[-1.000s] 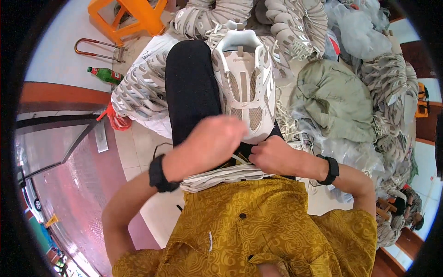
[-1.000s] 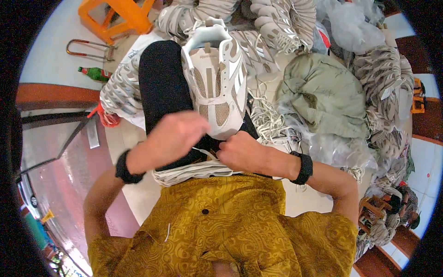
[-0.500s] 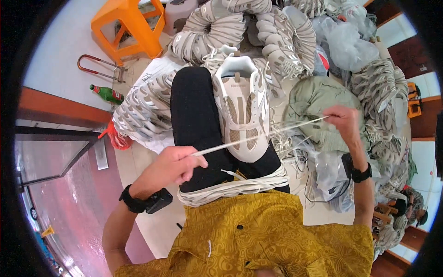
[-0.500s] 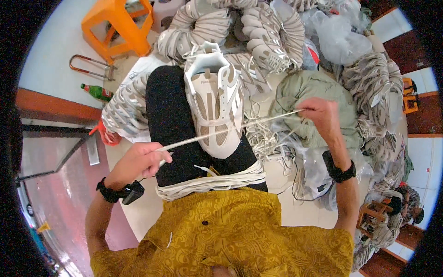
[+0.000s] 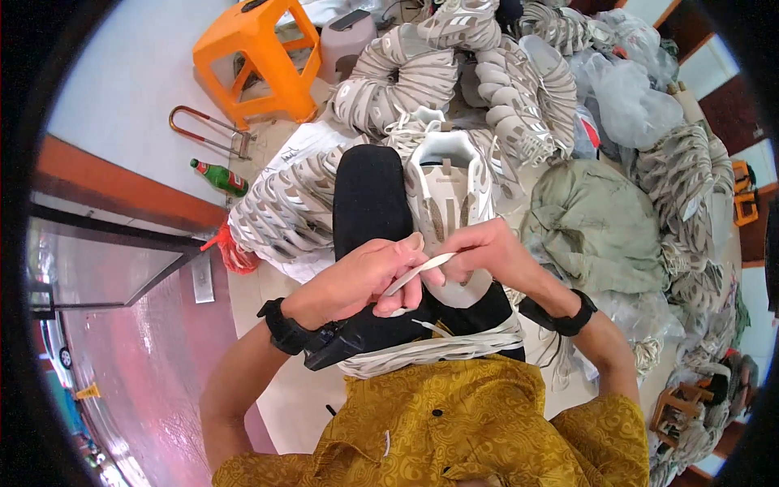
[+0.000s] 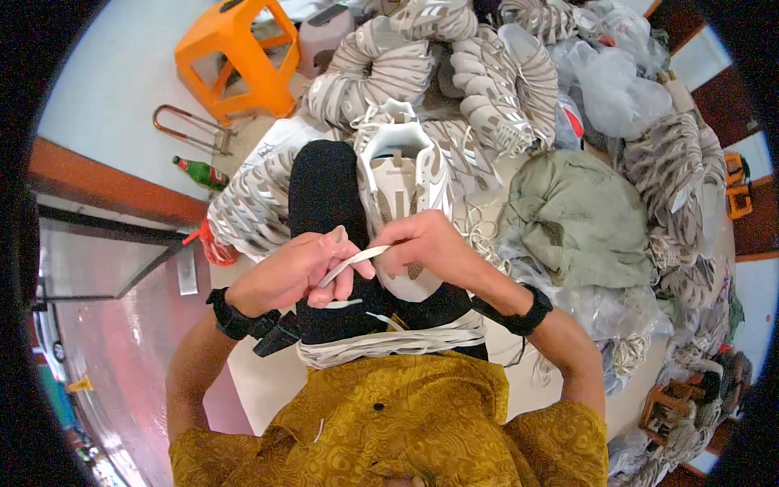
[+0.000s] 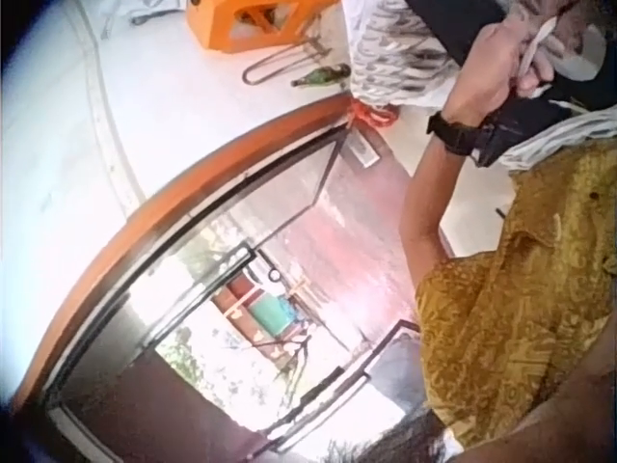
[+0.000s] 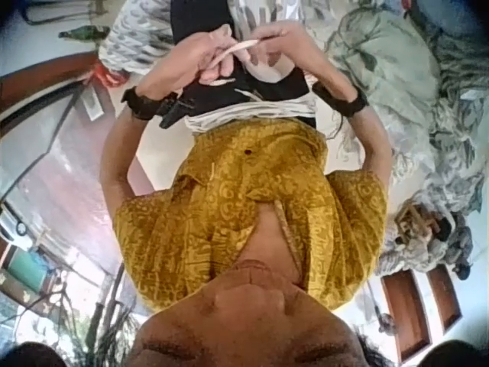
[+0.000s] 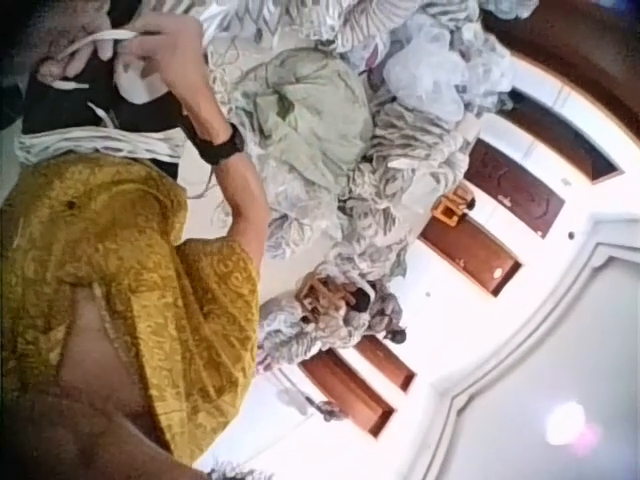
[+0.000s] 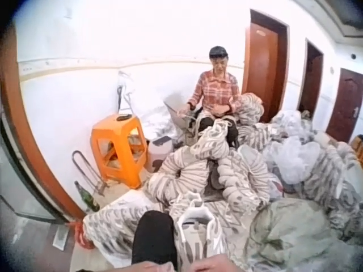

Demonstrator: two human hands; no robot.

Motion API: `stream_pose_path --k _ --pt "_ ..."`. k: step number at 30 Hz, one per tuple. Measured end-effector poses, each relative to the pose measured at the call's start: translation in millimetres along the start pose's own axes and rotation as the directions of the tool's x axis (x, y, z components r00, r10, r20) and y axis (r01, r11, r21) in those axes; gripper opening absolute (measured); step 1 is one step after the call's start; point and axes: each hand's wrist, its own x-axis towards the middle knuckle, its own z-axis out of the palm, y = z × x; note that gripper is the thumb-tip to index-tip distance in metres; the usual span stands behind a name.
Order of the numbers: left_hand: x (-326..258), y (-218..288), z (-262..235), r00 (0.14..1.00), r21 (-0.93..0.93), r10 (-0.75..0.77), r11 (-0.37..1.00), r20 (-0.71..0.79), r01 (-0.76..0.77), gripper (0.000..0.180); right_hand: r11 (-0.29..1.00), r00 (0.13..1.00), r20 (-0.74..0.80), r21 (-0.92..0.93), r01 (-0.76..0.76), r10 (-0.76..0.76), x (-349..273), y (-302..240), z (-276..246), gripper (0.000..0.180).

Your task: Lacing a new beige and white sneaker in a shoe manufacturing facility.

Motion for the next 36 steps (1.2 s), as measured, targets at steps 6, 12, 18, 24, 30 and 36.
stream_pose_path --k 6,12,18,24,30,36 --pt "-2.2 -4.0 -12.2 0.997 0.140 -0.022 0.990 -0.074 0.032 0.023 0.985 0.965 -0.202 0.054 -0.162 0.169 -11.1 17.0 -24.9 0.010" --pt "-17.6 -11.0 -30.7 0.970 0.316 -0.037 0.942 -0.242 0.115 0.022 0.980 0.928 -0.371 -0.194 -0.046 -0.030 -34.0 33.2 -52.8 0.008" --pt "13.2 -27.6 -6.4 0.987 0.137 -0.015 0.990 -0.159 0.037 0.026 0.310 0.879 0.000 -0.936 0.168 -0.477 -36.3 13.3 -35.8 0.035" --pt "37.2 -41.3 17.7 0.999 -0.101 0.010 0.995 0.050 -0.005 0.029 0.627 0.871 0.040 -0.679 0.383 -0.489 -14.9 15.3 16.8 0.050" --pt "29.9 -48.4 15.8 0.989 -0.237 -0.050 0.968 0.142 0.083 0.031 0.689 0.884 0.027 -0.616 0.382 -0.467 -20.9 27.3 17.7 0.047" --pt "24.8 -55.9 14.0 0.984 -0.257 -0.121 0.954 0.129 0.151 0.037 0.657 0.885 0.058 -0.647 0.386 -0.462 -22.6 31.7 18.4 0.031"
